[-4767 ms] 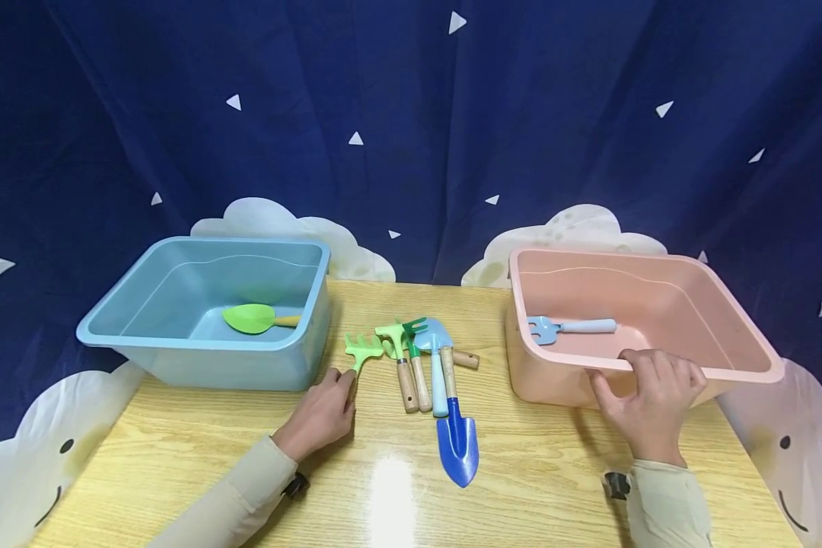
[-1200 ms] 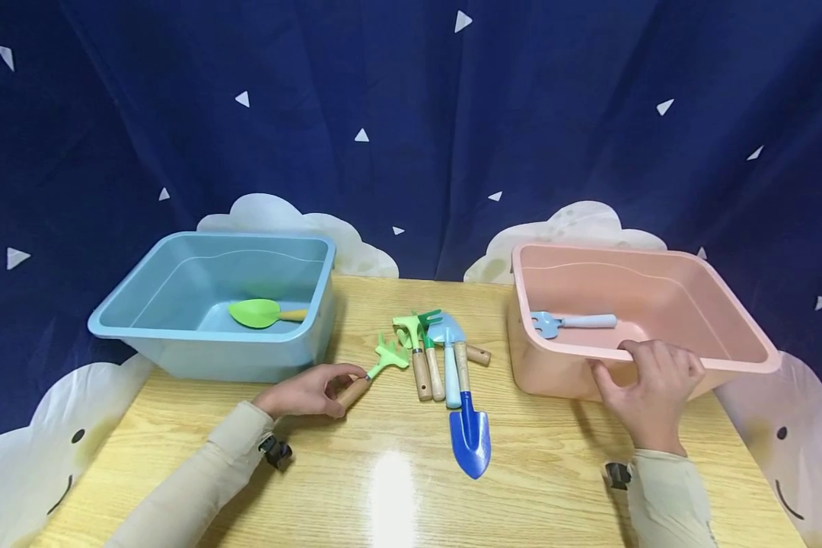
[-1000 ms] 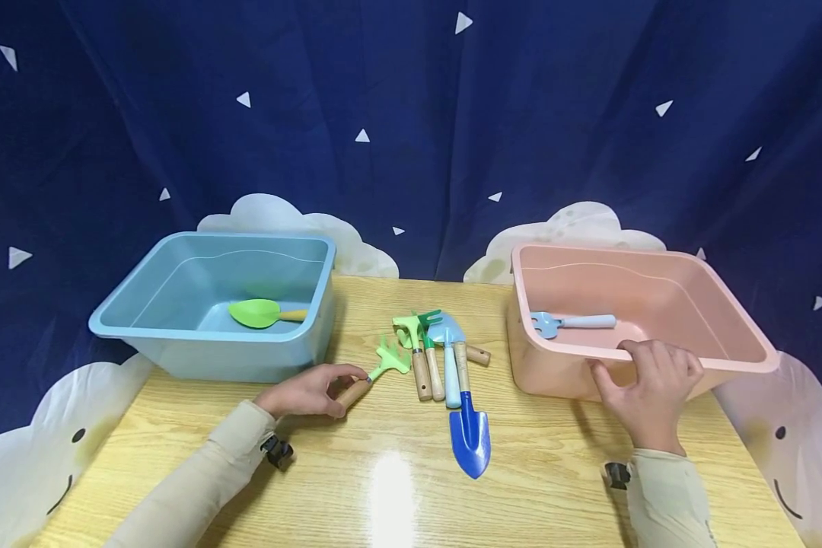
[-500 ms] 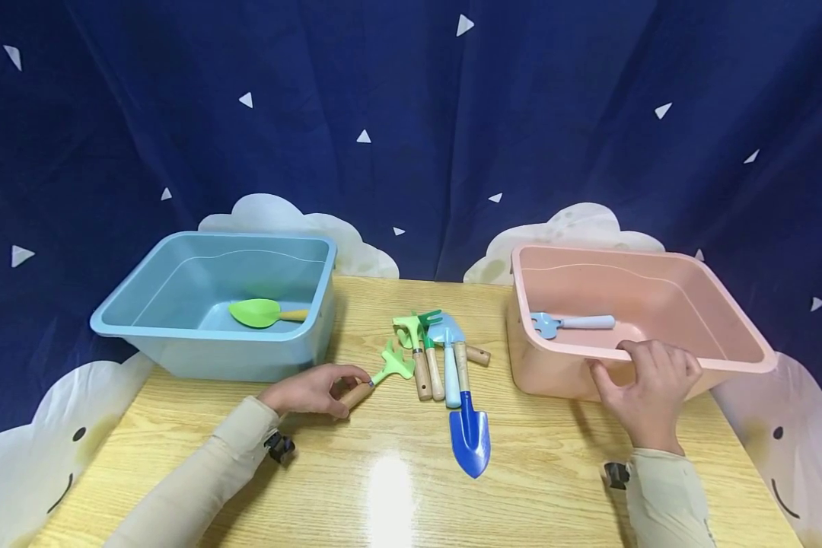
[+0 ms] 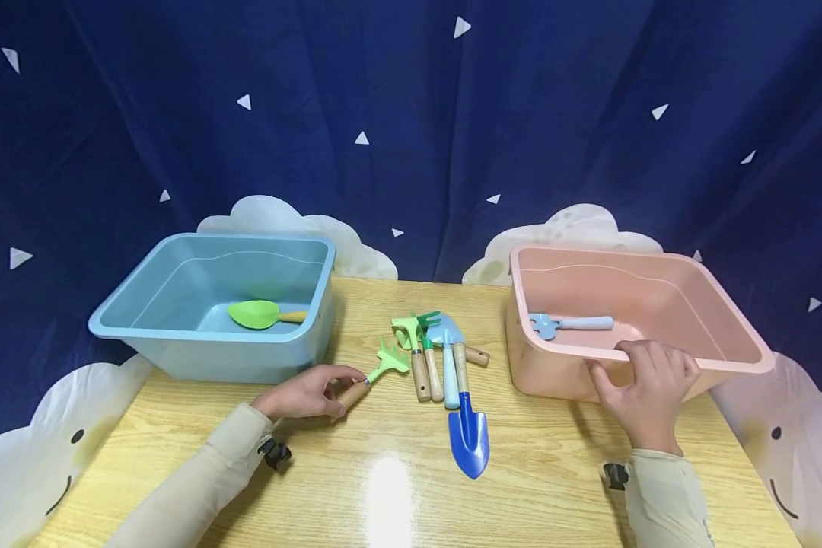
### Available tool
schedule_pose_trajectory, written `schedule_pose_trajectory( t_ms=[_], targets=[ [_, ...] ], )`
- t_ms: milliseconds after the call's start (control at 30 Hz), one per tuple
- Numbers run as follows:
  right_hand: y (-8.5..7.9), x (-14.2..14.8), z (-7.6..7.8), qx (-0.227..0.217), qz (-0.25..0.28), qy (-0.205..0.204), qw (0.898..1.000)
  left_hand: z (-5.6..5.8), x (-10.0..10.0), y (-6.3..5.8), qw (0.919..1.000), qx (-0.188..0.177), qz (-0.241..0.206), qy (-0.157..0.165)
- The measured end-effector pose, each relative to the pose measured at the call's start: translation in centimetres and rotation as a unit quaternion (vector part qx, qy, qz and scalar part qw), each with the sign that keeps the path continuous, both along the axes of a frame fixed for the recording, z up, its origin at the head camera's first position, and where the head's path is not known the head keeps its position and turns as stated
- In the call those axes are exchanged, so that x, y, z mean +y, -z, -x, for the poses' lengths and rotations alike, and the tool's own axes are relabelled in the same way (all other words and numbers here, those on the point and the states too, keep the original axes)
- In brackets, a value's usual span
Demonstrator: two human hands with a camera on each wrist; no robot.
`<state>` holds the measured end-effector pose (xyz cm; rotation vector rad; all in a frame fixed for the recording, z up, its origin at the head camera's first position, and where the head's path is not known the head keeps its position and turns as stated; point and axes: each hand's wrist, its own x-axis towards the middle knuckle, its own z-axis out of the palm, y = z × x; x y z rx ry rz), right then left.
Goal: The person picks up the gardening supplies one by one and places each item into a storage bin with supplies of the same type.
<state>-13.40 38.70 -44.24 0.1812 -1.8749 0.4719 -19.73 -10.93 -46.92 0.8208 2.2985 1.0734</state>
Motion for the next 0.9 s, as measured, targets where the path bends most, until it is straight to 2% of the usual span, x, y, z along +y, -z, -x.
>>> schedule_pose_trajectory(
  t_ms=[233,433,900],
  targets=[
    [-0.2,-0.3,0.0,0.018,0.001,-0.002,1.0,-0.5,-0.4,0.2,0.9985,-0.011,-0.046,-0.027],
    [-0.2,-0.2,0.0,0.028,-0.001,-0.005,1.0,-0.8,-0.3,-0.3,0.9934,-0.038,-0.088,-0.063],
    [0.5,0.5,0.3,0.025,-0.001,-0.016,1.0,-0.9,1.8,-2.0,0.9913,-0.016,-0.109,-0.072]
  ],
)
